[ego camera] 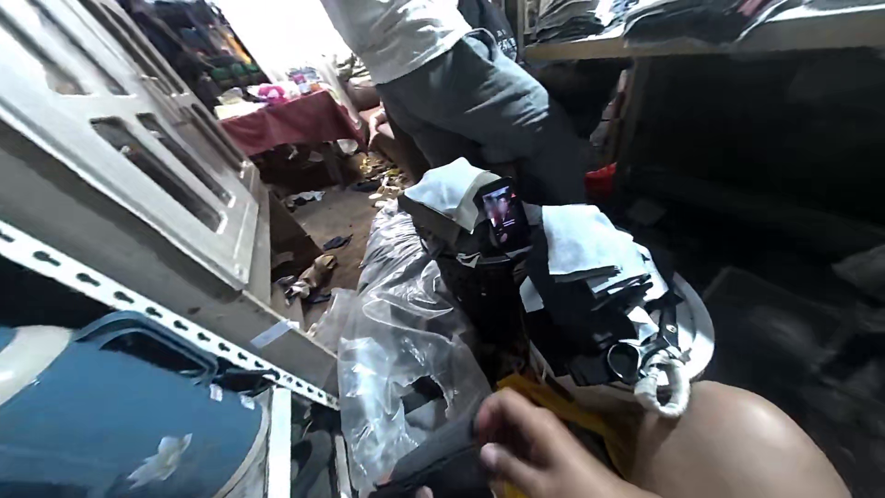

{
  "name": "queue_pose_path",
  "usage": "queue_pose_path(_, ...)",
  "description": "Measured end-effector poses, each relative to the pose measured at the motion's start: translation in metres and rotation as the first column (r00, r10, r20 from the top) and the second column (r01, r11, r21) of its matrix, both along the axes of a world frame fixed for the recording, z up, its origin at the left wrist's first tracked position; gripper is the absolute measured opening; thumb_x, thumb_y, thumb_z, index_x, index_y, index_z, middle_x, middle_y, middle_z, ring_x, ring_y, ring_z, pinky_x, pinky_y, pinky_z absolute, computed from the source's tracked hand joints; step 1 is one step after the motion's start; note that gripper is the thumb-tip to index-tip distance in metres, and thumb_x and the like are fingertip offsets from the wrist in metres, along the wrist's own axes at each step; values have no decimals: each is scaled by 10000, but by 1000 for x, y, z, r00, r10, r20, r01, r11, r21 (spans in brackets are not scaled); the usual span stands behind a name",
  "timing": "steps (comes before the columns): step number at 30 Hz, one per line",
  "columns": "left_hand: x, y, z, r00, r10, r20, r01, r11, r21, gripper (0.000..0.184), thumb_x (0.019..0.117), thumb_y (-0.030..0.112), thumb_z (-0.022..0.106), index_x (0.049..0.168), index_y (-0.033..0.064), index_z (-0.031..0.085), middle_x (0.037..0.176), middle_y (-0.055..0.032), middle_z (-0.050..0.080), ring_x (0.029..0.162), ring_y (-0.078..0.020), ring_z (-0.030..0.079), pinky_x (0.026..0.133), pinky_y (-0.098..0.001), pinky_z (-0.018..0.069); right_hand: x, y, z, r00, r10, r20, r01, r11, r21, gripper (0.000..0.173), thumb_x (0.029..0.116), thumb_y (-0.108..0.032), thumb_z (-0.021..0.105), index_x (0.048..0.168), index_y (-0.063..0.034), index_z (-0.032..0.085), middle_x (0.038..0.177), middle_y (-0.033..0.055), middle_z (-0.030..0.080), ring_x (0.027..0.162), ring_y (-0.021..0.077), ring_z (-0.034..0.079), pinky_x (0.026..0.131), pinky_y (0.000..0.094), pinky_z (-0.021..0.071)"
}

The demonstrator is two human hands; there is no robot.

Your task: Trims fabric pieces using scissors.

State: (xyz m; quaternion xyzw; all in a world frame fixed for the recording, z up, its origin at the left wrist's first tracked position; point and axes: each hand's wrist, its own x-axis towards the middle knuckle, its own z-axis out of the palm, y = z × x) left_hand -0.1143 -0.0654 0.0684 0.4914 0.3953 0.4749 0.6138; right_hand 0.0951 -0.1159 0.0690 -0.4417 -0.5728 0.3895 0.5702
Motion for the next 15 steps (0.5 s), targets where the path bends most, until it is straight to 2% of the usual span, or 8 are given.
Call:
queue_pose_path(1,7,1,1,1000,-14,-1,14,1000,12,292,810,-86,741,980,146,693,911,97,766,895,-27,721,879,-267,603,18,-9,-5,995,-89,37,89,996,2,263,983,-67,609,1215,56,597,1057,139,700,907,164,700,805,338,594)
queue_pose_path(3,17,5,2,993,-117,22,115,992,56,311,863,-103,676,1024,162,699,948,105,766,927,-20,714,905,-260,593,57,-31,-18,952,-306,-9,303,946,-120,311,979,-140,616,1237,33,600,1122,106,690,993,146,687,868,335,589)
queue_pose_path(5,28,12,2,979,-197,51,191,975,114,346,903,-115,606,1063,180,689,983,123,765,952,-1,708,913,-239,587,93,-55,-26,851,-517,-93,459,819,-346,379,969,-153,611,1288,43,551,1160,98,646,984,116,664,851,314,579)
queue_pose_path(7,37,19,-3,961,-267,73,252,953,166,292,941,-27,635,1092,208,723,1016,137,761,979,17,695,931,-217,570,120,-75,-36,744,-662,-92,527,666,-527,445,969,-138,603,1365,35,497,1166,104,624,905,101,651,790,289,565)
queue_pose_path(9,47,23,-1,958,-284,38,271,941,202,241,949,19,660,1127,177,697,1035,146,759,998,28,691,951,-210,566,137,-86,-44,696,-713,-86,520,582,-625,464,1000,-110,594,1423,36,472,1165,120,634,865,104,650,771,281,557)
queue_pose_path(11,56,23,4,958,-286,5,279,939,199,265,942,-55,621,1133,123,668,1031,137,759,993,26,696,952,-214,572,146,-85,-46,623,-756,-199,455,558,-694,411,1026,-65,559,1411,43,463,1113,111,624,873,113,652,768,274,561)
queue_pose_path(14,65,22,11,946,-325,6,320,933,167,256,928,-75,630,1060,129,712,985,106,772,938,8,714,903,-225,595,155,-71,-35,467,-812,-350,291,515,-806,276,1083,-130,463,1316,17,479,1093,125,612,927,158,659,795,305,558)
queue_pose_path(15,67,22,12,937,-350,11,343,924,166,241,924,-49,657,1052,141,733,986,101,776,936,3,717,899,-227,597,160,-67,-34,427,-827,-366,251,497,-831,247,1084,-160,473,1262,8,501,1053,127,620,891,171,664,777,316,565)
